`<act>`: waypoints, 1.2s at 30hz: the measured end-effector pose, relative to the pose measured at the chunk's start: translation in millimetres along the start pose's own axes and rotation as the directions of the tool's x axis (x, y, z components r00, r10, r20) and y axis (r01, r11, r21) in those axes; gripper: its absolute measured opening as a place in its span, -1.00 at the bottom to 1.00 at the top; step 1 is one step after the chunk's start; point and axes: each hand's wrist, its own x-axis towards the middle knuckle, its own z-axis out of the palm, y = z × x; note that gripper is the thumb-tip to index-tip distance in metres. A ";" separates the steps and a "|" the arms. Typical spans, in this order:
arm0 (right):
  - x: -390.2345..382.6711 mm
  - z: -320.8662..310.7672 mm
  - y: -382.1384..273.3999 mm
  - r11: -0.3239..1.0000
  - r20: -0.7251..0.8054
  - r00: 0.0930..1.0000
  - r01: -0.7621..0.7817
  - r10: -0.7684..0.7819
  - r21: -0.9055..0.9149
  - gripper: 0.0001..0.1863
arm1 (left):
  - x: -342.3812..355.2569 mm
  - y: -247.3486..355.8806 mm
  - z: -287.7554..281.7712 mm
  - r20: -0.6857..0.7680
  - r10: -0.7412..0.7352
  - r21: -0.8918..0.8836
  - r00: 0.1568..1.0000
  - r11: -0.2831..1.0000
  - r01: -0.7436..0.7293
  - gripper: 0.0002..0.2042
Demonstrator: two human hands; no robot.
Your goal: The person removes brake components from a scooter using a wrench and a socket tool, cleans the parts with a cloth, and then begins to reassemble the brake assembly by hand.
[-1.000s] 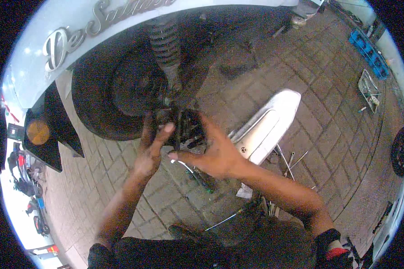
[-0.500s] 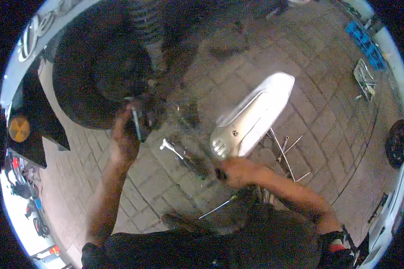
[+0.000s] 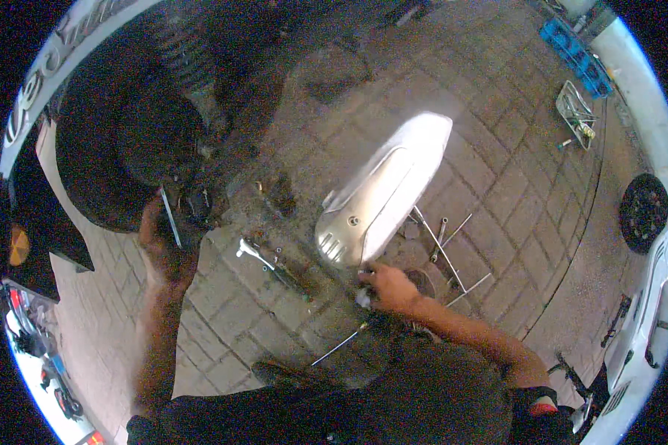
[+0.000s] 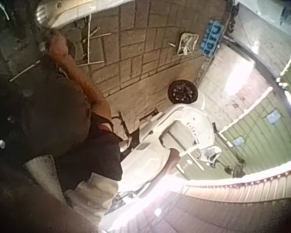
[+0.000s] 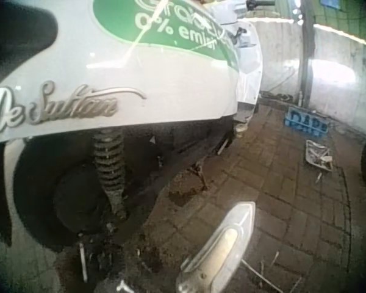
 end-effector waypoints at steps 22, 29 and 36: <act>-9.3 -84.3 -22.4 0.707 -0.260 0.851 -0.168 0.456 0.687 -0.70 | 1.5 -1.8 -4.3 0.022 0.015 0.045 1.000 0.999 -0.016 -0.61; -11.0 -115.0 -16.1 0.971 -0.179 0.971 -0.120 0.159 0.207 -0.49 | 3.1 -5.6 -17.6 0.094 0.090 0.154 0.991 0.982 -0.104 -0.64; -15.2 -103.0 0.8 0.909 -0.313 0.906 -0.359 0.286 -0.210 -0.42 | 4.1 -5.7 -12.0 0.041 0.038 0.022 0.998 0.999 -0.039 -0.68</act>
